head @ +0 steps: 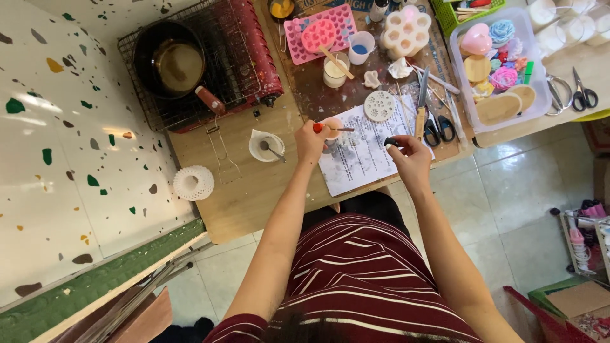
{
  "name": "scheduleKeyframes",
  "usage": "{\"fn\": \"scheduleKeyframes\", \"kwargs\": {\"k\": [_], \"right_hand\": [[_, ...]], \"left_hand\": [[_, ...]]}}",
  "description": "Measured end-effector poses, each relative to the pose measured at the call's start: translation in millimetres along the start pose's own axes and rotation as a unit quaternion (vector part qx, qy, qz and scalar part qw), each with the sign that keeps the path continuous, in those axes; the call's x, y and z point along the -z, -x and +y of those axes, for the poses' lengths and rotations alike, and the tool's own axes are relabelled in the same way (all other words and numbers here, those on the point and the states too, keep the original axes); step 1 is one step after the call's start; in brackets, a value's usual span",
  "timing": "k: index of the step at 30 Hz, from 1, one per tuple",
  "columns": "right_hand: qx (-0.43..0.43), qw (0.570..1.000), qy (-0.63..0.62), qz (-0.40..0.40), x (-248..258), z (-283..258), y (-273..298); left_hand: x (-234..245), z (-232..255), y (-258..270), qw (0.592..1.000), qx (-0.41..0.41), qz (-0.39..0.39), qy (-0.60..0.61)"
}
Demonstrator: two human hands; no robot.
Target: Preparing materials and pouring wax/pigments into candle molds.
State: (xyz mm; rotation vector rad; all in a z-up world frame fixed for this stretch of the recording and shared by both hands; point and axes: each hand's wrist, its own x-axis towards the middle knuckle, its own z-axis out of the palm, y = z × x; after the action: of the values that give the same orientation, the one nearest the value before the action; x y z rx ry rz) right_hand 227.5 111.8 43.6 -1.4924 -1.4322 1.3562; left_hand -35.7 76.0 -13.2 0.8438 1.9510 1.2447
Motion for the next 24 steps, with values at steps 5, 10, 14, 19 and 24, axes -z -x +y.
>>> {"fn": "scheduleKeyframes", "kwargs": {"k": [5,10,14,19,24], "right_hand": [[0.004,1.000,0.013,-0.006,-2.1,-8.9,1.9],[0.016,1.000,0.008,-0.012,-14.6,-14.8,-0.5],[0.132,0.987,0.062,-0.070,-33.6,-68.1,4.6],[0.215,0.965,0.112,-0.101,-52.5,-133.4,7.2],[0.293,0.934,0.154,-0.133,-56.9,-145.9,5.9]], "left_hand": [[3.9,7.4,3.0,1.000,0.009,-0.006,0.008],[-2.4,-20.7,1.2,0.997,0.047,-0.004,0.067],[-16.2,-65.3,-5.8,0.861,0.263,0.005,0.436],[-5.3,-22.0,24.5,0.740,0.345,-0.054,0.575],[6.1,4.3,37.5,0.746,0.344,-0.087,0.563]]}}
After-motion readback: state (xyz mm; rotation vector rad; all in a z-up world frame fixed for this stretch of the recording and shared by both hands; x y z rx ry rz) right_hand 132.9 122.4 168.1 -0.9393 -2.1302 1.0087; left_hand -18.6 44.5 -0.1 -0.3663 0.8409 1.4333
